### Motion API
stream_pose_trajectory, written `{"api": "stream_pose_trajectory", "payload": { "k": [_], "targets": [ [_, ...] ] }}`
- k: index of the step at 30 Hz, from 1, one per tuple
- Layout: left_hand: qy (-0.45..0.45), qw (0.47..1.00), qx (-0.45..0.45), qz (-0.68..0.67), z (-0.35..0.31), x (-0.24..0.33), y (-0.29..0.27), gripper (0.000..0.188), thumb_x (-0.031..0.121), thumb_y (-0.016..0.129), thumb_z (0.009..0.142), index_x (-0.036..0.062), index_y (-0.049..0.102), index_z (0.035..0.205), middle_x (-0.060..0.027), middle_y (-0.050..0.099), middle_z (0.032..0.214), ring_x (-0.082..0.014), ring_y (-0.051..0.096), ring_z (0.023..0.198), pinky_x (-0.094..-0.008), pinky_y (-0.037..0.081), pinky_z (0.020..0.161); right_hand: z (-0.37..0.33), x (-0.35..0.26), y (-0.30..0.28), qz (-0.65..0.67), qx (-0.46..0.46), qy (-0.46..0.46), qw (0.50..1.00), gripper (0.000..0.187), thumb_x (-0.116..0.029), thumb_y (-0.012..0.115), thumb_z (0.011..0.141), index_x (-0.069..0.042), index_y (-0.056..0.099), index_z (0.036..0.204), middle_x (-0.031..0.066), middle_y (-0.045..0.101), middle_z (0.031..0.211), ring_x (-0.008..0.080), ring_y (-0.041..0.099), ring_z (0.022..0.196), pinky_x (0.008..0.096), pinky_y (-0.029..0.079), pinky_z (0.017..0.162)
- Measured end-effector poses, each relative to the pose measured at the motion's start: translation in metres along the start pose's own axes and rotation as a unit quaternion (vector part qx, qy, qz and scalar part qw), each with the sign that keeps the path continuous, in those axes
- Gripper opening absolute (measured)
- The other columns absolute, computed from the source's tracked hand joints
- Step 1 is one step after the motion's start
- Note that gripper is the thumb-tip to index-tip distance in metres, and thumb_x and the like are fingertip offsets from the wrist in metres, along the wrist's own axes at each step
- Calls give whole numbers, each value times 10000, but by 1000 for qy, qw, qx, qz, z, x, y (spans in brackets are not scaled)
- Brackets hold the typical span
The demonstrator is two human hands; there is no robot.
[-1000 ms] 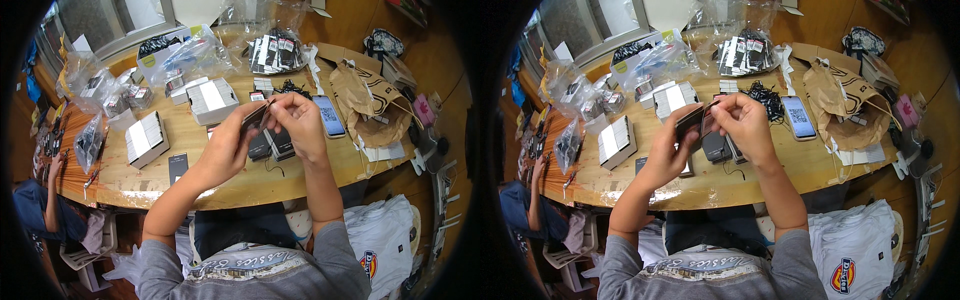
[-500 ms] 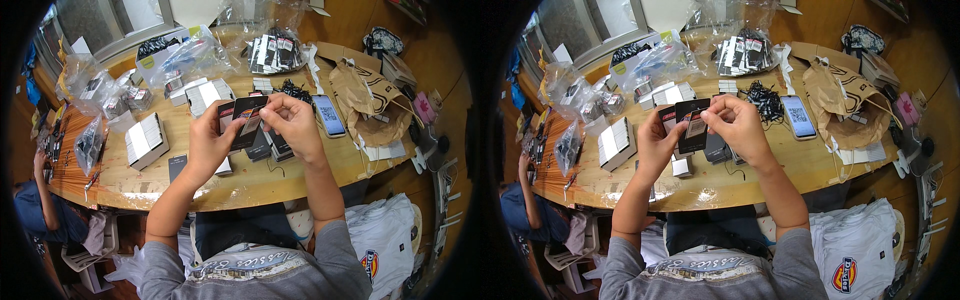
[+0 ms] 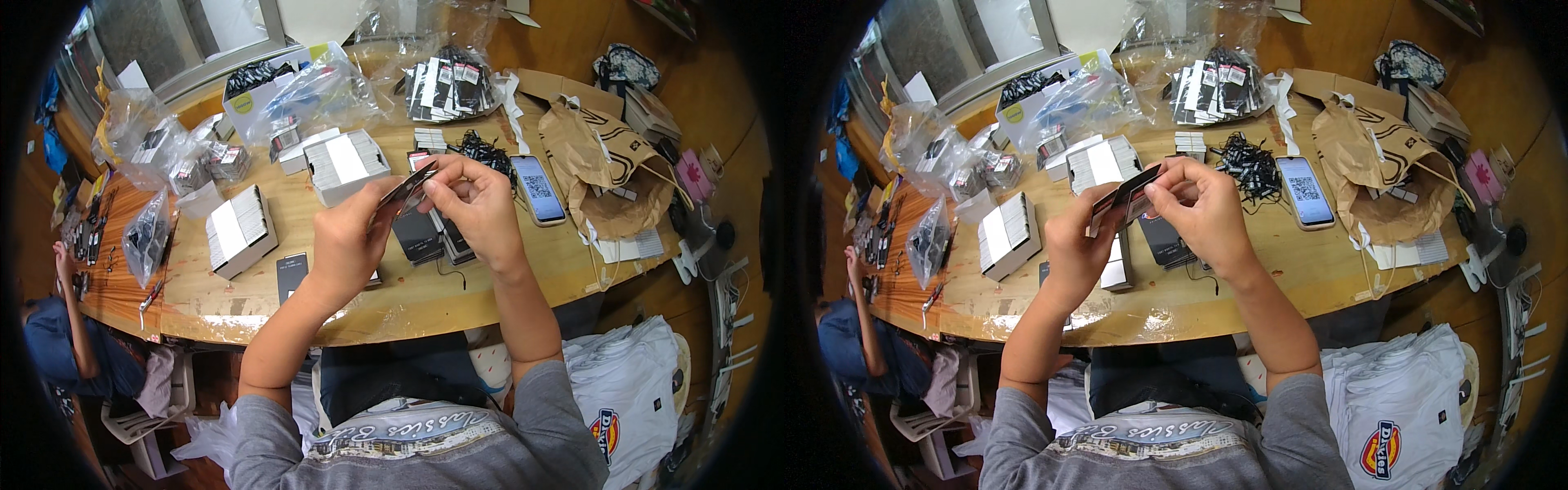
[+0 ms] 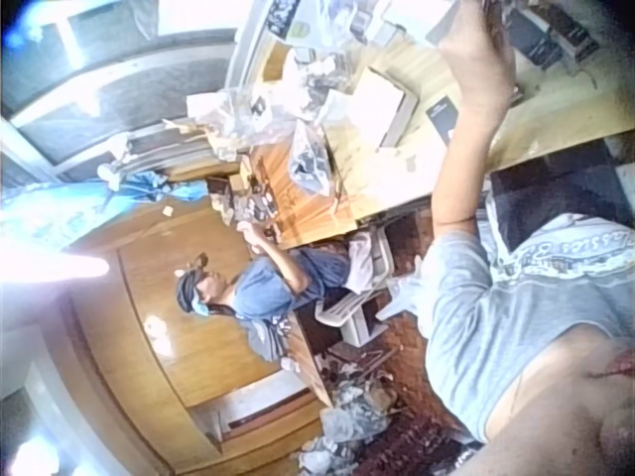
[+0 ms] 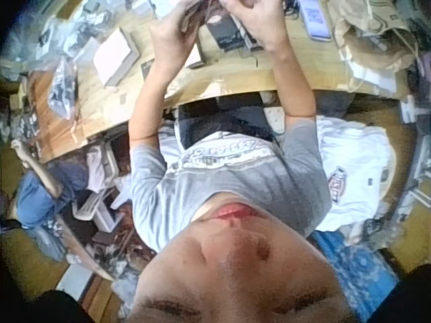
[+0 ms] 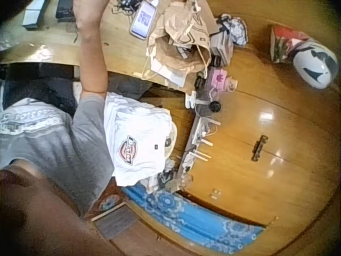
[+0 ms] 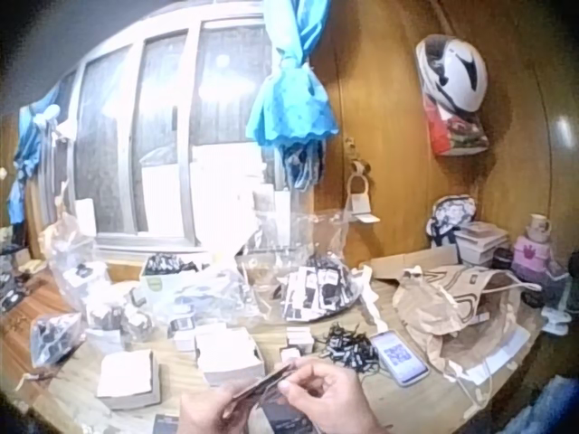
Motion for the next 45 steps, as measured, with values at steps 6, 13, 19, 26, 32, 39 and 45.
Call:
{"api": "stream_pose_trajectory", "payload": {
  "k": [6,13,19,26,32,39,45],
  "targets": [
    [39,995,-71,62,-3,5,9,251,-41,518,726,49,514,960,-128,564,731,-220,557,598,-286,426,490,-1,-6,2,-41,-2,-13,999,50,22,552,724,40,506,714,108,545,954,76,547,635,195,438,545],
    [-124,984,-6,-129,6,-20,-6,197,-84,483,738,-6,558,902,-77,539,790,-153,545,780,-240,469,585,-12,-40,8,-246,34,-148,957,56,-4,596,674,-6,542,687,63,499,918,101,521,631,208,410,486],
    [-63,978,45,-195,3,-8,-11,222,-109,527,690,-23,559,892,-90,563,807,-150,570,715,-232,494,618,-17,-55,15,-295,52,-203,932,94,-11,631,644,-6,543,678,59,451,881,111,497,631,217,417,491],
    [14,992,23,-124,3,3,-11,236,-116,541,659,0,575,861,-111,570,776,-177,565,671,-234,455,570,-18,-50,14,-275,47,-187,942,98,19,616,638,3,528,678,65,461,831,121,499,598,225,412,498],
    [23,997,-5,-78,0,8,-7,228,-118,530,665,-15,570,864,-102,561,763,-165,552,658,-234,449,587,-24,-50,16,-309,76,-220,922,125,33,602,619,-5,497,675,78,464,813,169,509,591,248,405,505],
    [-13,991,-11,-136,-2,-2,-4,218,-100,527,676,-36,564,881,-109,555,755,-160,549,658,-236,452,608,-40,-60,28,-436,110,-331,829,142,-21,616,621,-32,510,715,64,487,818,198,525,667,301,398,559],
    [-52,985,-38,-158,0,-10,3,204,-82,524,685,-33,564,879,-115,551,734,-176,550,647,-243,456,591,-48,-63,44,-513,87,-399,755,145,-22,603,616,-23,528,741,62,511,841,178,533,698,299,371,581]
  ]
}}
Point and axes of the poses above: each hand's wrist, its own z-axis towards the middle knuckle, its own y-axis out of the palm, x = y × z, the point moved 10 cm from there along z, towards the middle knuckle
